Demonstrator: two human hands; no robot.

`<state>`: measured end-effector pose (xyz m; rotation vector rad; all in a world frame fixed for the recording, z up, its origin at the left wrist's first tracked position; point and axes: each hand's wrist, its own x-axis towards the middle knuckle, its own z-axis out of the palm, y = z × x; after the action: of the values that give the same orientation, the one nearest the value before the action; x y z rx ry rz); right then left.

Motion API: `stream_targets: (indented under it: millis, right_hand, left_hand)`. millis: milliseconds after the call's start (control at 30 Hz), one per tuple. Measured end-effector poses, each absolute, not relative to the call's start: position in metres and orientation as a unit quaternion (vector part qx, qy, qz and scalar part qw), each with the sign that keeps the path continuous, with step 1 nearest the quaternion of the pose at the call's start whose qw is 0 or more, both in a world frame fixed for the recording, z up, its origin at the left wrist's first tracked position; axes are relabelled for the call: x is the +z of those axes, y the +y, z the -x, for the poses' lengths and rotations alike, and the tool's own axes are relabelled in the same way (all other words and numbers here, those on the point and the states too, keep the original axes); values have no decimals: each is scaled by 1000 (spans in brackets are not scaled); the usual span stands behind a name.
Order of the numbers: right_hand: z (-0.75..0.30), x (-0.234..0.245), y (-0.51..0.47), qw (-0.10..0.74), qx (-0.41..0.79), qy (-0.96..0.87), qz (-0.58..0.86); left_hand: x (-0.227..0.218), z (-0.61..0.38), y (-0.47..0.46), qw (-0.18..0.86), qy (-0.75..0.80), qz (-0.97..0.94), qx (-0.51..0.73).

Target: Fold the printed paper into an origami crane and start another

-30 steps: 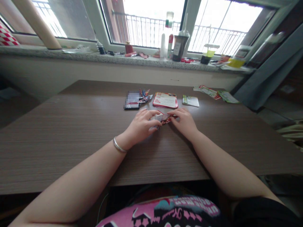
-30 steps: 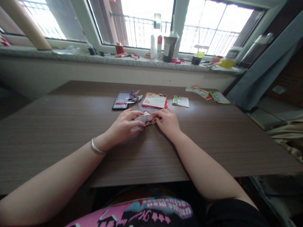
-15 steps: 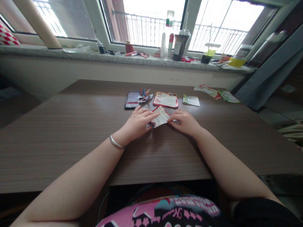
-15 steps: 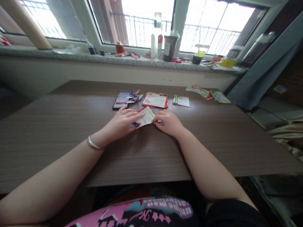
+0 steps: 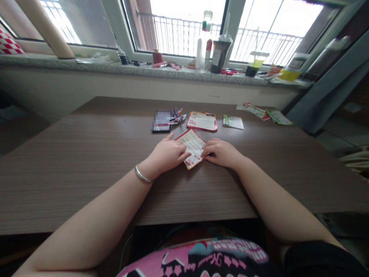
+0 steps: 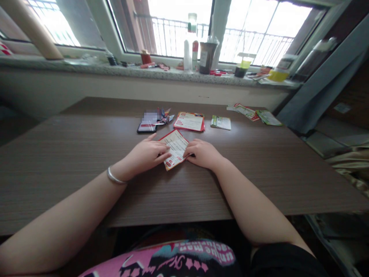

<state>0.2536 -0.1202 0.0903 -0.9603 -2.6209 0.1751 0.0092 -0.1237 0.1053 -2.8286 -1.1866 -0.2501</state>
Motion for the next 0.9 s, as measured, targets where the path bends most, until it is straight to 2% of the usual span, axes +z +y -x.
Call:
stream_targets:
  millis: [133, 433, 900]
  right_hand:
    - [-253, 89, -119, 163, 70, -922, 345]
    - [-254, 90, -120, 159, 86, -919, 351]
    - [-246, 86, -121, 189, 89, -908, 362]
  left_hand:
    - [101, -10, -124, 30, -362, 927, -94]
    - [94, -7, -122, -64, -342, 932, -102]
    - [93, -8, -123, -60, -350, 931, -90]
